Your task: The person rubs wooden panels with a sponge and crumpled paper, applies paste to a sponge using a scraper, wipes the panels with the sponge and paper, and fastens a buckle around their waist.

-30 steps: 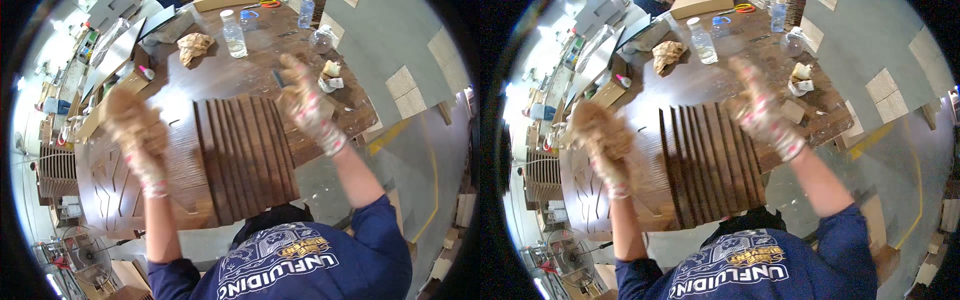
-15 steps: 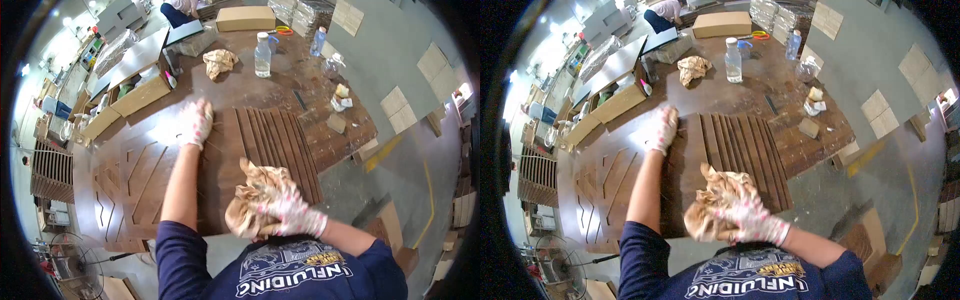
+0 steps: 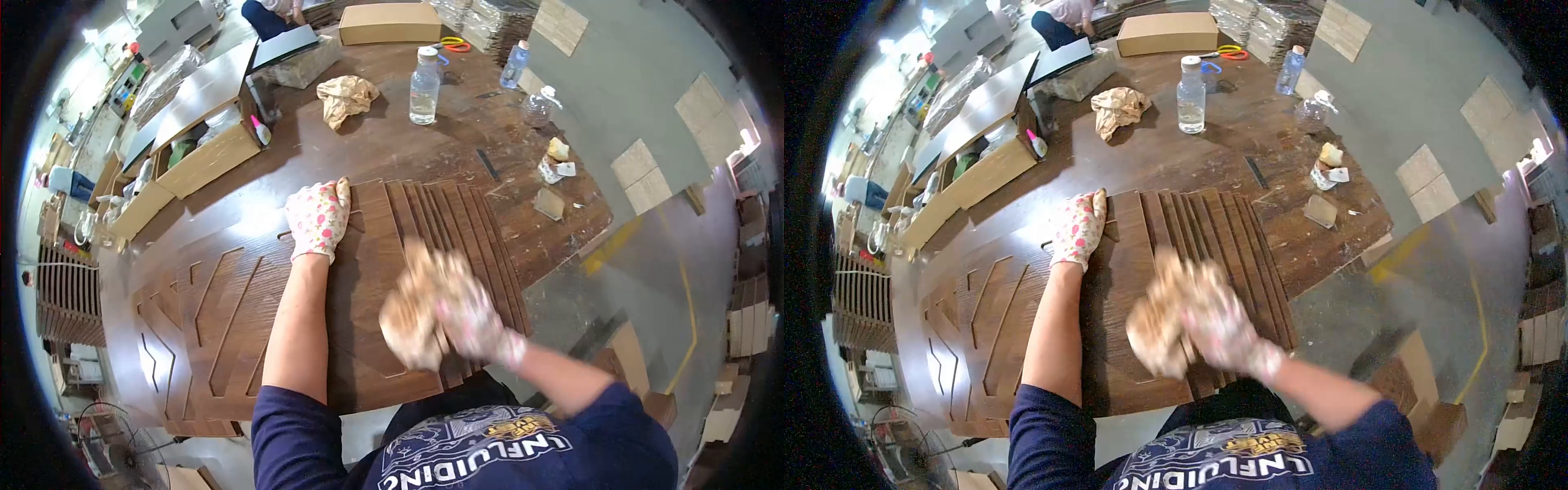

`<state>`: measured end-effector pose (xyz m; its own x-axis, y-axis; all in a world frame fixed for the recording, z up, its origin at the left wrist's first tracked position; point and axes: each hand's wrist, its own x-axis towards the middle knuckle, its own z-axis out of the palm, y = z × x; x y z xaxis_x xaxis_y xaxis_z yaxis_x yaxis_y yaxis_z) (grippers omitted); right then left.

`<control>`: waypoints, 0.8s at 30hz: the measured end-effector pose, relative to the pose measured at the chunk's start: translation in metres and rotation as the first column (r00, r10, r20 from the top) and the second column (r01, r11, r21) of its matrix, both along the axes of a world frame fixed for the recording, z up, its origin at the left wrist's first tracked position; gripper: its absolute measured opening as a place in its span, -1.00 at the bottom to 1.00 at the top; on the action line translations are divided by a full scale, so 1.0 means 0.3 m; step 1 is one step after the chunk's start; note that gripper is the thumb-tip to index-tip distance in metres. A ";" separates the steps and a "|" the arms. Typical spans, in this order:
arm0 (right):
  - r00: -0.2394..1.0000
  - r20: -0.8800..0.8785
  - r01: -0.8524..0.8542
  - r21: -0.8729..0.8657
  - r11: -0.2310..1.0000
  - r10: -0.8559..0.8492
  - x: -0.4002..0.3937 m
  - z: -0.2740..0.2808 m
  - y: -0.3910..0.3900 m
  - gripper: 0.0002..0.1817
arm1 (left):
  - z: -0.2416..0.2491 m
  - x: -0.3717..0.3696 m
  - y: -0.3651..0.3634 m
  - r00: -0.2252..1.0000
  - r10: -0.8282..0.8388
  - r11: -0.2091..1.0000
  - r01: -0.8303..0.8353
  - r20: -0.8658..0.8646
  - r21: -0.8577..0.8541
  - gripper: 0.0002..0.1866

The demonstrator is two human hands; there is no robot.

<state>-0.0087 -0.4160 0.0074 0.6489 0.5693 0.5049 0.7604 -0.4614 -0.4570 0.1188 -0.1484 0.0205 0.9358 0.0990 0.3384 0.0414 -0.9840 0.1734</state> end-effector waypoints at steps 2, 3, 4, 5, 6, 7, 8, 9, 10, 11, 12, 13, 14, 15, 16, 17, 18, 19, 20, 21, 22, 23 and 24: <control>0.972 -0.233 -0.021 -0.006 1.000 0.019 -0.108 0.025 -0.037 -0.55 | 0.004 0.002 0.005 0.999 0.028 0.998 -0.029 0.018 0.049 -0.61; 0.960 -0.277 -0.035 0.005 0.999 0.035 -0.099 0.035 -0.035 -0.52 | 0.003 0.003 0.006 1.000 0.028 0.998 -0.029 0.011 0.051 -0.61; 0.979 -0.196 -0.043 0.043 0.998 0.050 -0.028 0.024 -0.007 -0.50 | -0.001 -0.007 0.005 1.000 0.026 0.998 -0.025 -0.006 0.054 -0.61; 0.994 -0.112 0.010 -0.039 0.999 -0.015 0.075 0.017 0.025 -0.47 | 0.002 -0.012 0.003 0.999 0.028 0.998 -0.027 -0.018 0.056 -0.61; 0.999 -0.036 0.041 0.006 0.999 -0.041 0.228 -0.033 0.080 -0.49 | 0.013 0.001 0.002 0.999 0.034 0.998 -0.033 -0.016 0.055 -0.61; 0.979 0.130 0.160 -0.031 0.987 -0.155 0.382 -0.111 0.126 -0.56 | 0.019 0.009 0.003 0.999 0.039 0.998 -0.038 -0.007 0.041 -0.60; 0.963 0.078 0.254 0.071 0.965 -0.259 0.499 -0.147 0.178 -0.63 | 0.016 0.004 0.004 0.999 0.036 0.999 -0.036 -0.011 0.025 -0.60; 0.959 -0.016 0.283 0.041 0.958 -0.283 0.543 -0.090 0.205 -0.66 | 0.013 -0.007 0.000 0.999 0.030 1.000 -0.030 -0.019 0.006 -0.60; 0.952 -0.158 0.279 0.085 0.957 -0.263 0.570 -0.116 0.203 -0.64 | 0.020 -0.008 -0.003 0.999 0.035 0.999 -0.036 -0.030 -0.010 -0.58; 0.971 -0.046 0.239 0.071 0.968 -0.236 0.511 -0.137 0.163 -0.61 | 0.022 -0.006 -0.003 0.998 0.039 0.998 -0.041 -0.051 -0.051 -0.57; 0.976 0.069 0.203 0.045 0.978 -0.206 0.406 -0.156 0.106 -0.58 | 0.024 -0.004 -0.004 0.997 0.039 0.994 -0.046 -0.071 -0.096 -0.57; 0.973 0.190 0.111 0.121 0.987 -0.132 0.259 -0.182 0.033 -0.52 | 0.033 0.001 -0.006 0.989 0.051 0.996 -0.060 -0.135 -0.061 -0.55; 0.998 0.059 0.018 0.097 0.995 -0.024 0.122 -0.107 -0.035 -0.48 | 0.033 0.005 -0.013 0.994 0.042 0.998 -0.046 -0.097 -0.042 -0.56; 0.980 -0.198 -0.006 -0.054 0.999 -0.005 -0.009 0.015 -0.088 -0.49 | 0.029 -0.001 -0.013 0.997 0.036 0.999 -0.037 -0.062 -0.019 -0.56; 0.978 -0.209 -0.031 -0.050 0.998 0.020 -0.089 -0.013 -0.151 -0.50 | 0.025 -0.006 -0.002 0.999 0.046 0.999 -0.045 -0.026 0.009 -0.56; 0.979 -0.191 0.052 -0.111 0.992 -0.073 -0.089 -0.070 -0.169 -0.52 | 0.004 -0.002 0.007 0.999 0.034 0.998 -0.036 0.034 0.056 -0.58; 0.966 -0.181 0.154 -0.162 0.975 -0.183 -0.080 -0.102 -0.158 -0.54 | 0.008 -0.002 0.009 0.999 0.035 0.997 -0.037 0.018 0.065 -0.58; 0.972 -0.125 0.187 -0.095 0.978 -0.198 -0.016 -0.139 -0.141 -0.55 | 0.013 -0.008 0.003 1.000 0.030 0.997 -0.029 -0.006 0.075 -0.58; 0.977 -0.054 0.206 -0.027 0.978 -0.207 0.139 -0.136 -0.092 -0.56 | 0.024 -0.003 -0.002 0.999 0.036 0.996 -0.034 -0.015 0.081 -0.58; 0.968 -0.011 0.249 0.003 0.969 -0.249 0.317 -0.195 -0.040 -0.56 | 0.038 -0.004 -0.008 0.999 0.034 0.999 -0.033 -0.032 0.020 -0.59; 0.955 0.018 0.295 0.030 0.955 -0.296 0.464 -0.244 0.011 -0.56 | 0.050 0.002 -0.012 0.998 0.052 0.998 -0.051 -0.043 0.024 -0.59; 0.947 -0.037 0.317 -0.065 0.946 -0.319 0.569 -0.223 0.051 -0.54 | 0.056 -0.004 -0.017 0.996 0.064 0.998 -0.062 -0.065 0.028 -0.59; 0.933 -0.091 0.332 -0.162 0.929 -0.349 0.613 -0.202 0.062 -0.52 | 0.064 -0.016 -0.025 0.993 0.072 0.997 -0.070 -0.088 0.032 -0.59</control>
<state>0.1753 -0.3972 -0.0533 0.8654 0.3635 0.3450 0.4916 -0.7498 -0.4430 0.1141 -0.1559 0.0396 0.9534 0.1579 0.2572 0.1255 -0.9824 0.1380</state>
